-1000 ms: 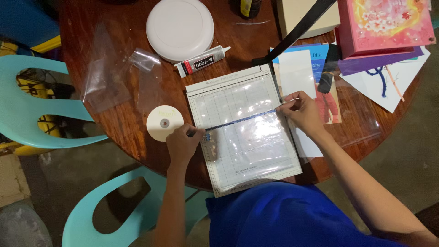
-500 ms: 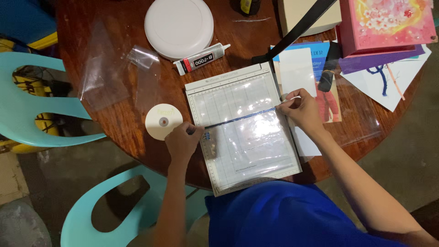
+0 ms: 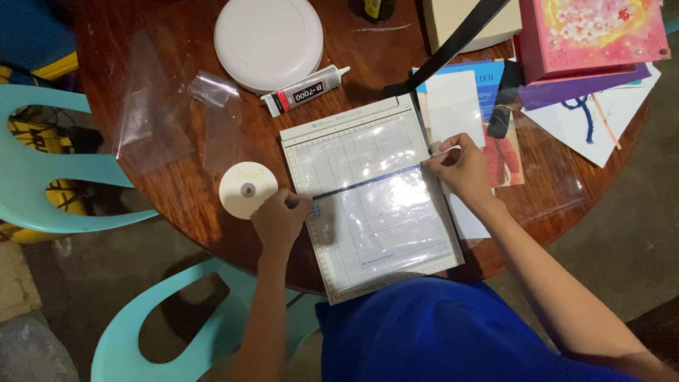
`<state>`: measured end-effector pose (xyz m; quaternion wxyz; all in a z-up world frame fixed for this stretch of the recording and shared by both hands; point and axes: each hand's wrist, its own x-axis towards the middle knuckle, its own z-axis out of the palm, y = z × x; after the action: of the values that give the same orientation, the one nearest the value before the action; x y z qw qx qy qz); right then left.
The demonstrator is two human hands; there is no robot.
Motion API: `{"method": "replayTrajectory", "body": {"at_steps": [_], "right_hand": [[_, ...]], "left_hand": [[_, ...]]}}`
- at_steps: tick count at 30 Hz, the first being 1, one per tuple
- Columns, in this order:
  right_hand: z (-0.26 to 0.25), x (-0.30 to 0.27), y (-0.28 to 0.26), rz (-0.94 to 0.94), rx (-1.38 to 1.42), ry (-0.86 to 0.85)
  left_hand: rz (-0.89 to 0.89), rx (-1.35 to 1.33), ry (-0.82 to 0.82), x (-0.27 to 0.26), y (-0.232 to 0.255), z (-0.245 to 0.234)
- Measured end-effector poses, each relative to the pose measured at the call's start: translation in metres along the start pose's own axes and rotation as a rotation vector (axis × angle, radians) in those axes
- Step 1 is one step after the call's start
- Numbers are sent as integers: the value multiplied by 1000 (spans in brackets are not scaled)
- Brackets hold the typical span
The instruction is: The person assembles a plastic sleeve by applying adhesive, placing a blue ribbon, and sealing it with a clear sheet. They use a paper cutter to trim the ribbon and a glue tube to apply adhesive to the sleeve.
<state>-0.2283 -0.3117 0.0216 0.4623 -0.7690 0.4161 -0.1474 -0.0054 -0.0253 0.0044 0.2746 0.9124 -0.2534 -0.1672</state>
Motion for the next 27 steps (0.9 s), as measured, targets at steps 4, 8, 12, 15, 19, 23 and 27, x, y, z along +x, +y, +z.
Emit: {"method": "replayTrajectory", "body": {"at_steps": [4,8,12,15,19,23,27], "right_hand": [[0,1,-5,35,-68,0],[-1,3,-4,15,-130,1],[0,6,1,48,-77,-18],[-1,6,4,59,-81,-17],[-4,2,12,6,5,-34],[-3,4,17,36,62,-45],[0,6,13,18,-5,-19]], "left_hand": [[-27,-10,-2,-2,4,-3],[-70,-46,-31,-3,4,-3],[-19,4,10,-1,2,1],[-29,-41,32,-4,2,0],[-43,-24,7,-2,4,-2],[-39,-41,-1,-1,2,-2],[-52,-47,19,-2,6,-4]]}}
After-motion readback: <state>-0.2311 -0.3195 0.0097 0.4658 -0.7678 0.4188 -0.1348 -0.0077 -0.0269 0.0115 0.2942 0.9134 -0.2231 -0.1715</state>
